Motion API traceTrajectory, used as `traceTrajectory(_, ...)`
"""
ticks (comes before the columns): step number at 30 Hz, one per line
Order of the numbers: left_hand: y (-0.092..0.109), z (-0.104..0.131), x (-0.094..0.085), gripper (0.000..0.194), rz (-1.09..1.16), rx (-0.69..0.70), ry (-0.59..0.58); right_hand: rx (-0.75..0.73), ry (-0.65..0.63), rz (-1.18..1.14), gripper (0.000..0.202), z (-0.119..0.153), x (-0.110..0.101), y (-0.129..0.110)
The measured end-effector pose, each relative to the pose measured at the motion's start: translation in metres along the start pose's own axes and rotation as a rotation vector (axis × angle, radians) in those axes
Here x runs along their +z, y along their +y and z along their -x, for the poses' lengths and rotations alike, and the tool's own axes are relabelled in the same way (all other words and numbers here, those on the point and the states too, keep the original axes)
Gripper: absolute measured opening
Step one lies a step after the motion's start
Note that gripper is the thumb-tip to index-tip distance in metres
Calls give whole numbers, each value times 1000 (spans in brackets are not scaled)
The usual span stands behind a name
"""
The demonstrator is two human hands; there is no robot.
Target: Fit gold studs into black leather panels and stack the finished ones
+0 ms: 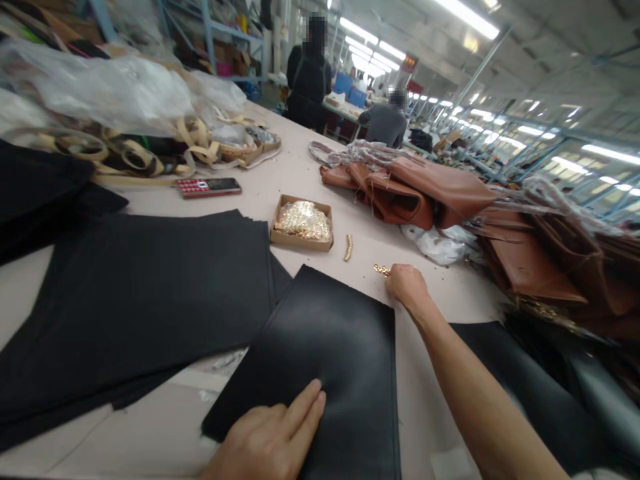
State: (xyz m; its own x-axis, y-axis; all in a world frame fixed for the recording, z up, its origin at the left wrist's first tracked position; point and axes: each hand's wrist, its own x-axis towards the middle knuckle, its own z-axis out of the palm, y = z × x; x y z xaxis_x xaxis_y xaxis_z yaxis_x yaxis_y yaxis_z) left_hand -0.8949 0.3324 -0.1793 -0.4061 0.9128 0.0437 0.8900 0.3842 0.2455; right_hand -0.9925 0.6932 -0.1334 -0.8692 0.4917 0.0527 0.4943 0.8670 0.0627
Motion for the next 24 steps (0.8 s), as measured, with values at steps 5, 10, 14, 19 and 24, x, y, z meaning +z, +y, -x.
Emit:
traceTrajectory(5,8,-6,-24,67,69,12,-86,59,-6,-80,33,0,-7,0)
traceTrajectory(10,7,-5,-25,63,49,56,-17,-44,-95,-327,31,47,-19,-12)
traceTrajectory(14,8,-3,-16,64,22,67,91,-167,-354,-852,33,127,-21,-42)
traceTrajectory(19,7,-2,-11,61,-13,77,174,-256,-495,-880,17,188,-24,-70)
traceTrajectory(24,7,-1,-12,52,-19,79,185,-353,-454,-690,15,192,-31,-80)
